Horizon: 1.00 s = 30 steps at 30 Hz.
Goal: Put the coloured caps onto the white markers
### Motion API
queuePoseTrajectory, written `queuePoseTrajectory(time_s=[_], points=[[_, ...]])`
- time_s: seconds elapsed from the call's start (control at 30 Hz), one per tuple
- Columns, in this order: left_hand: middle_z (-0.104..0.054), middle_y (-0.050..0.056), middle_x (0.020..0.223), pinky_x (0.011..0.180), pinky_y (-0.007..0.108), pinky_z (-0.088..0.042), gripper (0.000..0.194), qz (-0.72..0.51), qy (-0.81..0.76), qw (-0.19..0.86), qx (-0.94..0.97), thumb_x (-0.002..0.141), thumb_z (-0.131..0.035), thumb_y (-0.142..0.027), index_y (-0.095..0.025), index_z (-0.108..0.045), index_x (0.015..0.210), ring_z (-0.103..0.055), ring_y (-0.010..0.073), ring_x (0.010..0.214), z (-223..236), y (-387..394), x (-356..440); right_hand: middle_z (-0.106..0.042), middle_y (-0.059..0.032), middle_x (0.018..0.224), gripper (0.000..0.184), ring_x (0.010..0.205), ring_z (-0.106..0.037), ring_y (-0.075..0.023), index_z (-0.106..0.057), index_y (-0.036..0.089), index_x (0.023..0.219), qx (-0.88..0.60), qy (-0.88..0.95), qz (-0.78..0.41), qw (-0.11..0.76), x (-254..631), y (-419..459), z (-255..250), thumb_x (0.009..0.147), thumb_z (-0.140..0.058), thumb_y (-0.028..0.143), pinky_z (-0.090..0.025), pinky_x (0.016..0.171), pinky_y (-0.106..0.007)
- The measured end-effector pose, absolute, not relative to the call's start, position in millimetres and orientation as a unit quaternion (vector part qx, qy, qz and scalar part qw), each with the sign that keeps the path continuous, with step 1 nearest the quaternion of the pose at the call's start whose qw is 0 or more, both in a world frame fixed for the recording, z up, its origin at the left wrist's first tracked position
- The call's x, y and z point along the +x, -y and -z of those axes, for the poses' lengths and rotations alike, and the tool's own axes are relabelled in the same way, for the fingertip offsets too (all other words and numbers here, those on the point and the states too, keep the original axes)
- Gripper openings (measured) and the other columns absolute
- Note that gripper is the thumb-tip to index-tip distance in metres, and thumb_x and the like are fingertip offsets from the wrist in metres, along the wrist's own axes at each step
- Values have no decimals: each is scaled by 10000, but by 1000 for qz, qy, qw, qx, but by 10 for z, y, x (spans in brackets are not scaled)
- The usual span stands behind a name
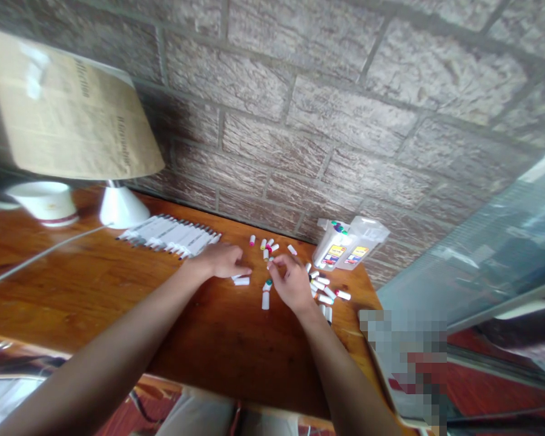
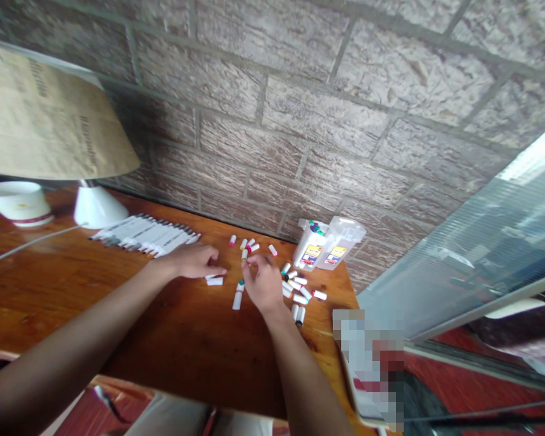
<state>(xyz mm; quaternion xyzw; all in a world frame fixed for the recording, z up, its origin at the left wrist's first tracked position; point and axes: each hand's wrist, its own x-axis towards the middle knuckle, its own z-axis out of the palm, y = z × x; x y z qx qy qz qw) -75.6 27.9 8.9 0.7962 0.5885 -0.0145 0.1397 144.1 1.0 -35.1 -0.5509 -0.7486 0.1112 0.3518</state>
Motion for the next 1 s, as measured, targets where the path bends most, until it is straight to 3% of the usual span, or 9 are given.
queuePoseTrajectory(time_s=[0.17, 0.33, 0.53, 0.63, 0.8, 0.93, 1.0], points=[[-725, 31, 695, 550, 267, -329, 403, -38, -515, 220, 828, 763, -700, -597, -196, -708, 718, -606, 172, 621, -34, -317, -854, -724, -29, 855, 249, 764, -648, -169, -671, 222, 874, -558, 751, -162, 313, 1433, 7, 377, 984, -569, 420, -470, 767, -279], [-724, 24, 690, 556, 251, -333, 313, -51, -487, 260, 833, 761, -703, -496, -190, -704, 699, -575, 152, 609, 14, -365, -927, -694, -31, 826, 365, 712, -613, -165, -676, 217, 884, -537, 775, -186, 276, 1312, 109, 342, 1024, -499, 504, -446, 727, -279], [-721, 20, 690, 560, 257, -325, 300, -52, -472, 263, 840, 769, -708, -477, -181, -720, 723, -563, 150, 605, 81, -376, -869, -755, -74, 967, 459, 917, -694, -196, -688, 208, 919, -529, 782, -217, 248, 1328, 118, 296, 1082, -369, 496, -464, 853, -294], [-712, 10, 678, 571, 256, -328, 283, -76, -471, 262, 839, 795, -698, -456, -186, -710, 712, -568, 150, 610, 112, -385, -834, -732, -64, 910, 454, 836, -666, -177, -685, 195, 886, -513, 798, -220, 227, 1338, 122, 288, 1083, -394, 482, -453, 789, -282], [-745, 12, 749, 618, 257, -343, 207, -202, -498, 173, 825, 848, -688, -401, -203, -719, 793, -624, 163, 683, 122, -399, -763, -700, -26, 894, 373, 727, -584, -126, -722, 195, 936, -459, 827, -241, 217, 1403, 166, 202, 1027, -543, 509, -435, 707, -251], [-799, 31, 951, 752, 253, -439, 289, -316, -460, 193, 807, 910, -654, -478, -201, -733, 931, -706, 179, 856, 132, -385, -653, -704, -4, 938, 345, 738, -586, -110, -766, 214, 978, -388, 845, -311, 199, 1476, 196, 134, 782, -867, 479, -443, 662, -219], [-801, 32, 971, 791, 256, -463, 300, -355, -445, 215, 794, 931, -639, -479, -196, -737, 933, -716, 177, 881, 176, -384, -590, -701, 7, 917, 358, 716, -577, -102, -775, 218, 972, -356, 848, -337, 201, 1471, 199, 149, 724, -918, 432, -431, 635, -209]])
